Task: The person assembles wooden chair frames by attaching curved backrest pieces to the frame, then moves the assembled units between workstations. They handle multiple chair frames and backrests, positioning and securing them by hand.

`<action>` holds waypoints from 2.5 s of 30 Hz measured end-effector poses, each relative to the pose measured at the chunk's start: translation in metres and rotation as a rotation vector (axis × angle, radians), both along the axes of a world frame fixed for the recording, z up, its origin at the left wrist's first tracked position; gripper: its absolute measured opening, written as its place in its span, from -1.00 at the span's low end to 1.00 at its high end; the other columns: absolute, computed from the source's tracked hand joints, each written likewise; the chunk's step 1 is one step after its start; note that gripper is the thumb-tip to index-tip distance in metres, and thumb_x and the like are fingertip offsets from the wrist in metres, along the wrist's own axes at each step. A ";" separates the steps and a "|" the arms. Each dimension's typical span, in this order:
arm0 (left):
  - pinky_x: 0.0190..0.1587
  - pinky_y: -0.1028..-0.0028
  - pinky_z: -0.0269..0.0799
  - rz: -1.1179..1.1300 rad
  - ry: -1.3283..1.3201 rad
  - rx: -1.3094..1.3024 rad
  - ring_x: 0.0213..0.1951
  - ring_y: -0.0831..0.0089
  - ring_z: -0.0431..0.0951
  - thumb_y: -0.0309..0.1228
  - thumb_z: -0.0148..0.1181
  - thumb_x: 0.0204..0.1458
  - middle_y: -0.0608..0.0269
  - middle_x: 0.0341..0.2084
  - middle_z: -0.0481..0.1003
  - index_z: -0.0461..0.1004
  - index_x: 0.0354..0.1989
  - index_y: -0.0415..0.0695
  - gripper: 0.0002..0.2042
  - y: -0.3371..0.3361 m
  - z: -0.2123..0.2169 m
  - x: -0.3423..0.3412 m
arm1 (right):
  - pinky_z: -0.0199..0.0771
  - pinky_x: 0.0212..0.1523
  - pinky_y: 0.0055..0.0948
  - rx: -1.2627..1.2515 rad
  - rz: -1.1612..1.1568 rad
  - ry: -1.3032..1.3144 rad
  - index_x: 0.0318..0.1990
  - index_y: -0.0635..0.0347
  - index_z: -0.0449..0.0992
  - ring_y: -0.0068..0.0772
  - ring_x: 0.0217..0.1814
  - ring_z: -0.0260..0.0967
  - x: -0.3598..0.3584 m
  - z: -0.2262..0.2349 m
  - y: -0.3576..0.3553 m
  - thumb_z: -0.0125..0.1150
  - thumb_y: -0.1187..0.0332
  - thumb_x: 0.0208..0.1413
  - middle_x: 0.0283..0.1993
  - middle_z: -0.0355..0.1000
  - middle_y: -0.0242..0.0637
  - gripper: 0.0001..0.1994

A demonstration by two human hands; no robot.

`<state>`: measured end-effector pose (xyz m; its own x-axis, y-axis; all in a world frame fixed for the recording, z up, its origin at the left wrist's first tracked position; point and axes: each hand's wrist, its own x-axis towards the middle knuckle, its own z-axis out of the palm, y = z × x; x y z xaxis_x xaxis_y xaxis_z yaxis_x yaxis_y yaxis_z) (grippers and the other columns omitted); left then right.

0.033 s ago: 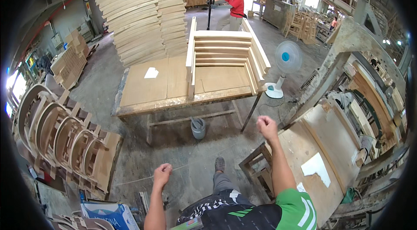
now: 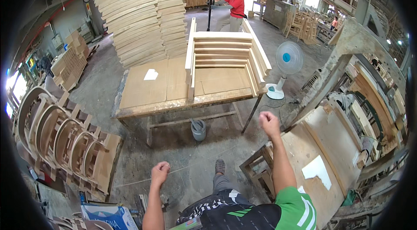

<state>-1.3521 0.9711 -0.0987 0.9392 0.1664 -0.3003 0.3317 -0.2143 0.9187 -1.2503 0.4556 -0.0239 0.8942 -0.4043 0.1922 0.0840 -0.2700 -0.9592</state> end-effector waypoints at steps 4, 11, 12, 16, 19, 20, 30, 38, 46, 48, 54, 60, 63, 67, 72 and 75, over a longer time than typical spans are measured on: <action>-0.37 0.56 0.40 0.070 -0.119 -0.140 -0.42 0.65 0.50 -0.34 0.27 0.23 0.37 -0.40 0.60 0.64 -0.07 -0.21 -0.78 -0.013 0.045 0.121 | 0.52 -0.23 -0.48 -0.041 -0.187 -0.181 -0.06 0.28 0.65 -0.58 -0.30 0.49 0.114 0.047 -0.055 0.29 0.35 0.28 -0.31 0.60 -0.38 -0.80; -0.09 0.43 0.53 -0.012 -0.386 0.269 -0.19 0.42 0.62 -0.16 0.33 0.18 0.11 -0.24 0.64 0.50 0.19 -0.33 -0.47 -0.102 0.142 0.373 | 0.53 0.11 -0.08 -0.591 -0.381 0.099 0.14 0.28 0.55 0.08 0.08 0.55 0.275 0.090 -0.122 0.32 -0.01 0.17 0.06 0.57 0.14 -0.44; -0.03 0.40 0.53 -0.019 -0.405 0.363 -0.15 0.36 0.63 -0.09 0.36 0.14 0.05 -0.23 0.64 0.50 0.18 -0.34 -0.40 -0.133 0.150 0.406 | 0.52 0.15 -0.03 -0.688 -0.393 0.200 0.18 0.28 0.52 0.14 0.13 0.53 0.289 0.090 -0.140 0.32 -0.08 0.15 0.11 0.55 0.17 -0.37; -0.14 0.34 0.58 -0.063 -0.323 0.498 -0.26 0.25 0.65 0.00 0.42 0.02 -0.02 -0.28 0.65 0.56 0.08 -0.32 -0.37 -0.169 0.170 0.494 | 0.53 0.20 -0.07 -0.507 -0.014 0.424 0.16 0.38 0.53 0.19 0.20 0.53 0.344 0.089 -0.148 0.34 -0.11 0.09 0.10 0.56 0.26 -0.30; -0.36 0.26 0.56 -0.184 -0.051 0.436 -0.40 0.22 0.65 -0.13 0.43 -0.01 0.00 -0.36 0.66 0.61 -0.07 -0.31 -0.51 -0.185 0.167 0.529 | 0.54 0.19 -0.06 -0.573 0.029 0.505 0.08 0.43 0.56 0.19 0.18 0.54 0.354 0.081 -0.155 0.35 0.00 0.07 0.09 0.57 0.25 -0.38; -0.37 0.25 0.55 -0.178 -0.074 0.405 -0.40 0.23 0.65 -0.18 0.41 -0.01 0.01 -0.36 0.65 0.61 -0.09 -0.31 -0.56 -0.191 0.164 0.537 | 0.54 0.19 -0.06 -0.586 -0.008 0.522 0.08 0.41 0.57 0.18 0.17 0.55 0.355 0.079 -0.157 0.35 0.03 0.06 0.08 0.58 0.23 -0.40; -0.41 0.30 0.57 -0.172 -0.041 0.284 -0.50 0.31 0.62 -0.48 0.24 -0.02 0.08 -0.48 0.60 0.56 -0.09 -0.30 -0.71 -0.119 0.138 0.430 | 0.58 0.08 -0.03 -0.693 0.052 0.556 0.03 0.21 0.64 0.19 0.04 0.58 0.244 0.069 -0.100 0.27 0.18 0.02 -0.01 0.61 0.13 -0.56; -0.45 0.37 0.51 -0.126 -0.139 0.076 -0.54 0.46 0.55 -0.57 0.24 -0.07 0.19 -0.50 0.52 0.47 0.08 -0.29 -0.56 -0.104 0.095 0.279 | 0.60 -0.40 -0.27 0.085 -0.141 0.611 -0.06 0.40 0.57 -0.33 -0.45 0.54 0.128 0.033 -0.078 0.44 0.45 0.06 -0.39 0.55 -0.17 -0.69; -0.46 0.40 0.48 -0.002 -0.256 0.039 -0.53 0.47 0.55 -0.50 0.24 0.01 0.25 -0.48 0.51 0.46 -0.09 -0.23 -0.73 0.002 0.038 0.192 | 0.57 -0.08 -0.02 -0.364 -0.284 0.416 -0.06 0.27 0.58 0.20 -0.10 0.60 0.001 0.001 0.057 0.49 0.17 0.00 -0.21 0.61 0.11 -0.57; -0.49 0.42 0.46 0.032 -0.216 -0.004 -0.57 0.48 0.52 -0.50 0.27 0.04 0.25 -0.50 0.50 0.46 -0.14 -0.23 -0.78 0.020 0.037 0.197 | 0.57 -0.07 -0.03 -0.383 -0.301 0.390 -0.05 0.26 0.57 0.21 -0.08 0.59 -0.044 -0.002 0.086 0.48 0.19 0.01 -0.21 0.60 0.11 -0.58; -0.47 0.39 0.50 -0.036 -0.157 -0.149 -0.55 0.41 0.55 -0.46 0.21 0.08 0.19 -0.52 0.52 0.49 -0.22 -0.31 -0.83 0.022 0.057 0.212 | 0.58 -0.06 -0.05 -0.533 -0.435 0.304 -0.05 0.21 0.56 0.15 -0.11 0.59 -0.162 -0.001 0.129 0.43 0.24 0.04 -0.23 0.59 0.04 -0.63; -0.45 0.38 0.55 -0.185 -0.268 -0.244 -0.53 0.37 0.56 -0.46 0.18 0.09 0.16 -0.52 0.52 0.52 -0.22 -0.34 -0.81 -0.019 0.037 0.150 | 0.60 -0.09 -0.08 -0.393 -0.668 0.319 -0.07 0.22 0.57 0.08 -0.15 0.61 -0.293 -0.022 0.140 0.48 0.18 0.02 -0.24 0.60 0.00 -0.60; -0.42 0.40 0.53 -0.293 -0.232 -0.209 -0.50 0.39 0.56 -0.47 0.21 0.08 0.18 -0.49 0.53 0.53 -0.18 -0.34 -0.80 -0.036 0.032 0.111 | 0.60 -0.09 -0.07 -0.275 -0.766 0.459 -0.07 0.24 0.56 0.14 -0.15 0.60 -0.348 -0.026 0.145 0.47 0.10 0.04 -0.23 0.61 0.03 -0.56; -0.28 0.42 0.49 -0.538 -0.275 -0.020 -0.38 0.40 0.58 -0.52 0.26 0.06 0.17 -0.39 0.57 0.54 -0.12 -0.38 -0.75 -0.078 0.032 0.051 | 0.60 -0.06 -0.05 -0.128 -0.988 0.647 -0.02 0.28 0.58 0.21 -0.09 0.62 -0.441 -0.051 0.149 0.46 0.01 0.06 -0.19 0.62 0.10 -0.48; -0.37 0.41 0.43 -0.845 -0.371 0.159 -0.45 0.49 0.49 -0.46 0.22 0.10 0.22 -0.47 0.55 0.54 -0.11 -0.40 -0.74 -0.185 0.043 -0.031 | 0.61 -0.04 -0.06 0.142 -1.237 0.747 0.01 0.31 0.61 0.16 -0.08 0.65 -0.573 -0.083 0.169 0.45 0.01 0.09 -0.21 0.63 0.13 -0.47; -0.16 0.30 0.53 -1.033 -0.267 0.210 -0.28 0.29 0.64 -0.42 0.25 0.05 -0.01 -0.35 0.63 0.57 -0.05 -0.33 -0.68 -0.248 0.043 -0.038 | 0.60 -0.08 -0.09 0.220 -1.318 0.728 -0.07 0.33 0.64 0.14 -0.11 0.65 -0.610 -0.082 0.154 0.43 0.01 0.12 -0.23 0.64 0.10 -0.51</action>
